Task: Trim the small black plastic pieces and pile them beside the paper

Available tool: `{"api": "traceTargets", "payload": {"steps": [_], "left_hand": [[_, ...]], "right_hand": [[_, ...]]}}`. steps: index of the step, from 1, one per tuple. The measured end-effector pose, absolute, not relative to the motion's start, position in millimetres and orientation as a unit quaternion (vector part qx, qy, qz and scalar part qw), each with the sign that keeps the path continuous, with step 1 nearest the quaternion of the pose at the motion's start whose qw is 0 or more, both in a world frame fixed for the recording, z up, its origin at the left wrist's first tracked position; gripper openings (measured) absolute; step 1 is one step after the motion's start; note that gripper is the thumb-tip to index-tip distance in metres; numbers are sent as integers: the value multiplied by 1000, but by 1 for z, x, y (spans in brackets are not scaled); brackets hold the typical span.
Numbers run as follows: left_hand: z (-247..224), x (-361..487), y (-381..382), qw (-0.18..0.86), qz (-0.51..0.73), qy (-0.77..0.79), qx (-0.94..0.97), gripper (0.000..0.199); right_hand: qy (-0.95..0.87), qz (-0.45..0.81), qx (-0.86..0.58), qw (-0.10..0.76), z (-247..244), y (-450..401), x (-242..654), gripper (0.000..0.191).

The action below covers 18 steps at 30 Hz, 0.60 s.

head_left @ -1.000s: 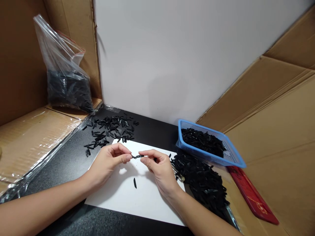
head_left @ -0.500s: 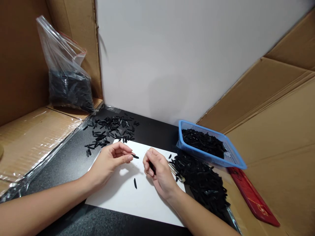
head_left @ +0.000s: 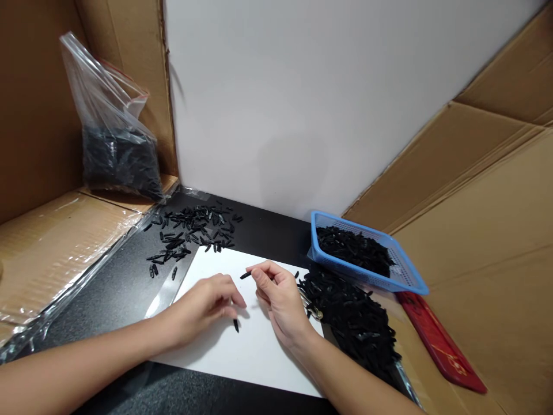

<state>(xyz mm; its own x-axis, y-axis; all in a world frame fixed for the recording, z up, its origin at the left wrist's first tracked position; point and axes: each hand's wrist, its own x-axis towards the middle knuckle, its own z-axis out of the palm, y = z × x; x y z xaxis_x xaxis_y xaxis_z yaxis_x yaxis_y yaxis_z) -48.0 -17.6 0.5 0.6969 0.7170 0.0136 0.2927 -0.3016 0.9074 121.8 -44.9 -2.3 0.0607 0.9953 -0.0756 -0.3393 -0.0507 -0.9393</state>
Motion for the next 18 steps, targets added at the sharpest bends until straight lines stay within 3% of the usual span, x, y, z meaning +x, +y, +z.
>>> {"api": "traceTargets", "payload": {"steps": [3, 7, 12, 18], "left_hand": [[-5, -48, -23, 407, 180, 293, 847, 24], [-4, -48, -25, 382, 177, 298, 857, 23], [6, -49, -16, 523, 251, 388, 716, 9], [7, -47, -9, 663, 332, 406, 534, 21]], "right_hand": [[-356, 594, -426, 583, -1, -45, 122, 28], [-359, 603, -409, 583, -1, -46, 121, 27], [-351, 611, -389, 594, 1, -46, 123, 28], [-356, 643, -392, 553, -3, -45, 124, 22]]}}
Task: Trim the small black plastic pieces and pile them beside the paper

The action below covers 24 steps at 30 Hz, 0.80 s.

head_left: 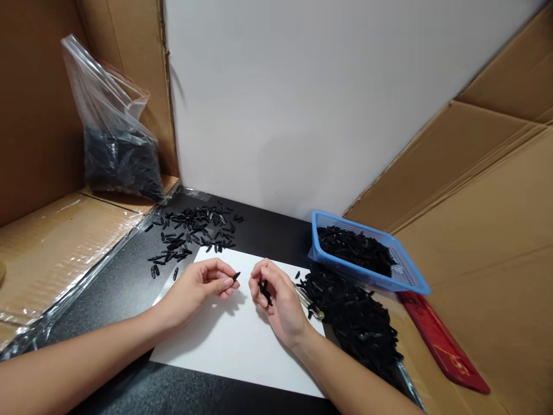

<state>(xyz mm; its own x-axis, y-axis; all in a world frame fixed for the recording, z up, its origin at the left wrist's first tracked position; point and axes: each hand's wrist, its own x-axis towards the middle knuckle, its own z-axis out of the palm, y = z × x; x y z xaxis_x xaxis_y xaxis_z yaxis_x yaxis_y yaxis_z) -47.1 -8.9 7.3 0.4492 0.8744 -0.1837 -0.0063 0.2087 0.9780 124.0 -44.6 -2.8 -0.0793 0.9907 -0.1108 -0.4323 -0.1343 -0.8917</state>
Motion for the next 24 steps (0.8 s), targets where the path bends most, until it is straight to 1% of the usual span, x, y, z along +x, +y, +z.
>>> {"api": "traceTargets", "payload": {"steps": [3, 9, 13, 15, 17, 19, 21, 22, 23, 24], "left_hand": [[8, -46, -10, 685, 339, 405, 502, 24], [8, -47, -12, 681, 346, 393, 512, 23], [7, -48, -14, 672, 336, 385, 537, 21], [8, -49, -13, 651, 315, 382, 576, 19], [9, -51, -6, 571, 301, 383, 661, 15], [8, -53, 5, 413, 308, 390, 763, 14], [3, -55, 20, 248, 311, 399, 826, 23], [-1, -55, 27, 192, 296, 421, 836, 28], [-5, -56, 33, 162, 266, 436, 844, 31], [-8, -57, 37, 154, 240, 439, 852, 32]], "right_hand": [[-361, 644, -409, 537, -4, -44, 123, 26], [-384, 621, -442, 521, -6, -44, 119, 29], [-386, 616, -451, 517, -9, -43, 117, 27], [-391, 603, -459, 522, -10, -43, 117, 26], [-392, 592, -461, 531, -11, -42, 117, 24], [-383, 591, -458, 543, -12, -42, 117, 23], [-371, 590, -456, 554, -13, -42, 117, 23], [-368, 589, -456, 557, -13, -42, 117, 23], [-367, 588, -456, 558, -14, -42, 117, 24], [-367, 588, -456, 558, -14, -42, 117, 24]]}}
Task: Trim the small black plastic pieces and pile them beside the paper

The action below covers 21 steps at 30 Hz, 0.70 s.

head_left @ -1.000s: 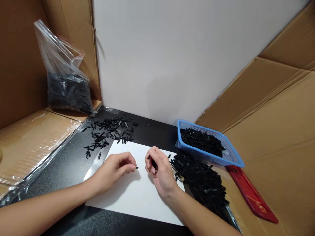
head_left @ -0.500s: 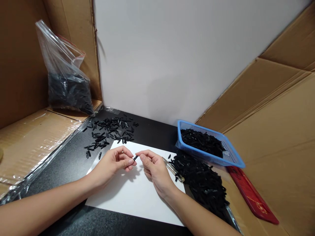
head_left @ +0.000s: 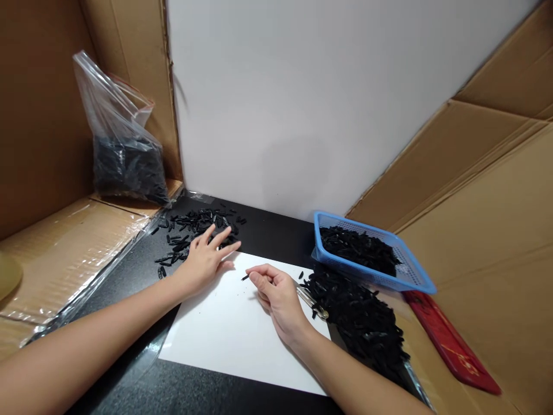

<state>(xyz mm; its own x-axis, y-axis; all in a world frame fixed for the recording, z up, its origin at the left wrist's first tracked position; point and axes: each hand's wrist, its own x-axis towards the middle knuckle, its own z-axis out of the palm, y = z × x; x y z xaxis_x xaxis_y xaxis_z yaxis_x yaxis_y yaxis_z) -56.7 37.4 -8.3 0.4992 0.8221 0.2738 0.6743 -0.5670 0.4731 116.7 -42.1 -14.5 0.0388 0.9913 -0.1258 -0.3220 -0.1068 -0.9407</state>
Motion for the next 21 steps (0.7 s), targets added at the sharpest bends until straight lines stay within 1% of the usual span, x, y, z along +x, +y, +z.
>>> {"api": "traceTargets", "payload": {"steps": [3, 7, 11, 16, 19, 21], "left_hand": [[-15, -61, 44, 162, 217, 436, 858, 31], [-10, -68, 48, 194, 229, 413, 860, 29], [-3, -71, 50, 239, 264, 403, 843, 22], [7, -63, 36, 311, 319, 430, 785, 12], [14, -55, 18, 408, 327, 441, 730, 15], [19, -48, 6, 603, 344, 437, 572, 16]], "right_hand": [[-369, 588, -450, 562, -16, -42, 117, 24], [-369, 593, -439, 565, -16, -44, 117, 22], [-369, 613, -416, 561, -12, -46, 118, 22], [-350, 634, -395, 565, -6, -47, 120, 22], [-345, 638, -392, 566, -5, -47, 122, 22], [-345, 637, -396, 564, -5, -46, 123, 23]]}}
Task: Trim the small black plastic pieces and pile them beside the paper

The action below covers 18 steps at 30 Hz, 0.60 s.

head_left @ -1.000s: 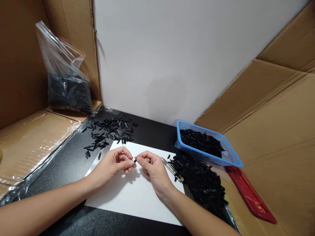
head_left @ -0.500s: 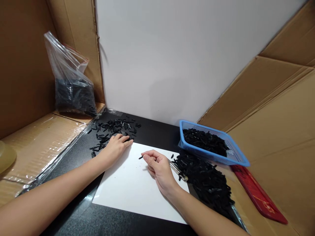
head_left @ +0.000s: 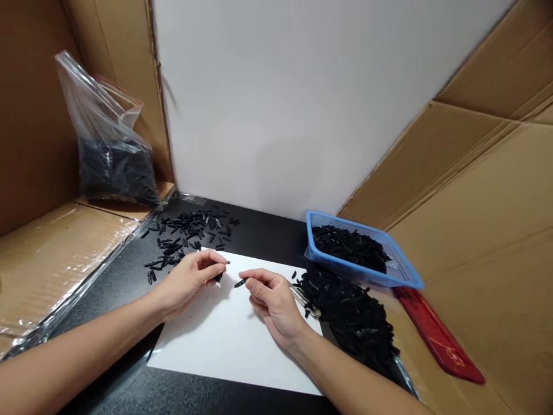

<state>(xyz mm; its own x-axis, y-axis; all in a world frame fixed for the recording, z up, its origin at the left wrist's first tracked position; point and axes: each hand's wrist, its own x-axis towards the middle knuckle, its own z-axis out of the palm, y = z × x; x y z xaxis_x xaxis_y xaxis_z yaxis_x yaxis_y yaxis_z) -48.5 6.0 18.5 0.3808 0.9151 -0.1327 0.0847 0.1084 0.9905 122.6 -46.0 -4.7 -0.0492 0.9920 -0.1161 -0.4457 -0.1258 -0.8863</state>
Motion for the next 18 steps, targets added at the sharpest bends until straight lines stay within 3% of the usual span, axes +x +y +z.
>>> {"api": "traceTargets", "payload": {"steps": [2, 5, 9, 18], "left_hand": [[22, -43, -5, 706, 336, 425, 456, 17], [26, -38, -17, 767, 319, 414, 372, 11], [24, -37, -25, 786, 323, 407, 335, 5], [14, -43, -21, 793, 328, 399, 324, 18]], "right_hand": [[-346, 637, -401, 560, -5, -45, 123, 24], [-352, 637, -401, 556, -6, -45, 123, 25], [-350, 635, -402, 560, -8, -45, 122, 24], [-356, 640, -397, 553, -9, -46, 121, 24]]}}
